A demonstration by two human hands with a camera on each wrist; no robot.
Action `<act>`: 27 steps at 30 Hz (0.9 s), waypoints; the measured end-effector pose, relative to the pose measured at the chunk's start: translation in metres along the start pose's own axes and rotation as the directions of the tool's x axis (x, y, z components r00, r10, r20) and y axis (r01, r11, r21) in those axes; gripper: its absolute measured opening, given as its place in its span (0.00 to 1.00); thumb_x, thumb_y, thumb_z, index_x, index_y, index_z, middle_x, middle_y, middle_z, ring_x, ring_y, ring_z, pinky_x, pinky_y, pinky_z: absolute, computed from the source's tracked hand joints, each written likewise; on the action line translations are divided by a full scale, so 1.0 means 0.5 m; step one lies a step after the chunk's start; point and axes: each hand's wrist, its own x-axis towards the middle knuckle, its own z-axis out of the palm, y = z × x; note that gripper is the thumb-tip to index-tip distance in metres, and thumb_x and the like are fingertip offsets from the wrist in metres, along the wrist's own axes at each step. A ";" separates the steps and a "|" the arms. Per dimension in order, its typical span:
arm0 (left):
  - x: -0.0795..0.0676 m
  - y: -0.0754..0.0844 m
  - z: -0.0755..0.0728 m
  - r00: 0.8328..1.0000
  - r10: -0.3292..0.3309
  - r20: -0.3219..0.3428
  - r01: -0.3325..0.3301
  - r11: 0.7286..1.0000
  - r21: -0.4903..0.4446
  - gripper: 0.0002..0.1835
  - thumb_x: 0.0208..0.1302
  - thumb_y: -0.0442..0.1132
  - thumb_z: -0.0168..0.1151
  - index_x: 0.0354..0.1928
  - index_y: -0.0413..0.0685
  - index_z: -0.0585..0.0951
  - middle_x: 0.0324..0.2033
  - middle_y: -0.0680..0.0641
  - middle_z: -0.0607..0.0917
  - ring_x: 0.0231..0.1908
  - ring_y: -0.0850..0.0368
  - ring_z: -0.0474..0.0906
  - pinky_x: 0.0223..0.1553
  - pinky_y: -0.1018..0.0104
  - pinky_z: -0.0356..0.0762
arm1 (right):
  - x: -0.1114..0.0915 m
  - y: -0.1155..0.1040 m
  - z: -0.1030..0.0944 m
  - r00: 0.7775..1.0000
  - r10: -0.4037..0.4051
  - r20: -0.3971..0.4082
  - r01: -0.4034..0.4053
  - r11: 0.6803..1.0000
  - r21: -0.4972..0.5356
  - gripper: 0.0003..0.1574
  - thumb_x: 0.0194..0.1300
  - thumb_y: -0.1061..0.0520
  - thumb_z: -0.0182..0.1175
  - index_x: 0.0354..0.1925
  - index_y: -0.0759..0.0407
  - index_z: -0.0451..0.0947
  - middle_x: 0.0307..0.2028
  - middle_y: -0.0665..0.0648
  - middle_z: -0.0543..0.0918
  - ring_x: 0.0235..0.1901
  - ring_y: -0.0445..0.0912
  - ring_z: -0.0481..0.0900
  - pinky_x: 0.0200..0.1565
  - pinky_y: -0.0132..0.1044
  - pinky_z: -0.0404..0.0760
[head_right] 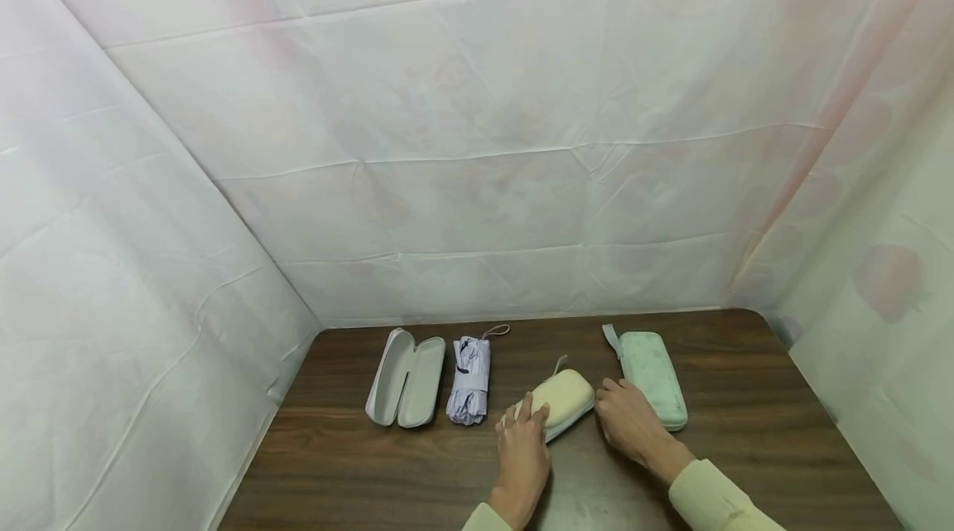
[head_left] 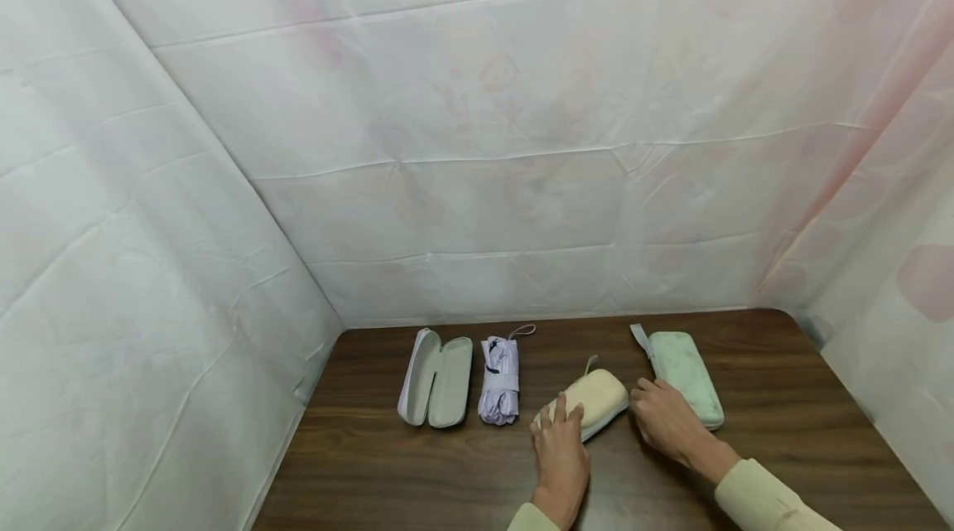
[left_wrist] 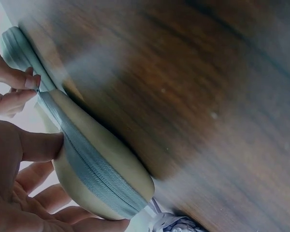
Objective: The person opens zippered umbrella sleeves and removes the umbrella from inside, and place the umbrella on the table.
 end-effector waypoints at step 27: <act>-0.009 0.015 0.011 0.998 -0.017 -0.065 0.022 0.997 0.070 0.30 0.43 0.41 0.82 0.54 0.64 0.88 0.61 0.50 0.86 0.52 0.45 0.84 0.42 0.48 0.81 | 0.019 -0.096 0.005 0.991 0.101 0.092 -0.106 0.993 0.052 0.17 0.50 0.65 0.73 0.17 0.52 0.76 0.20 0.49 0.75 0.25 0.46 0.74 0.25 0.39 0.74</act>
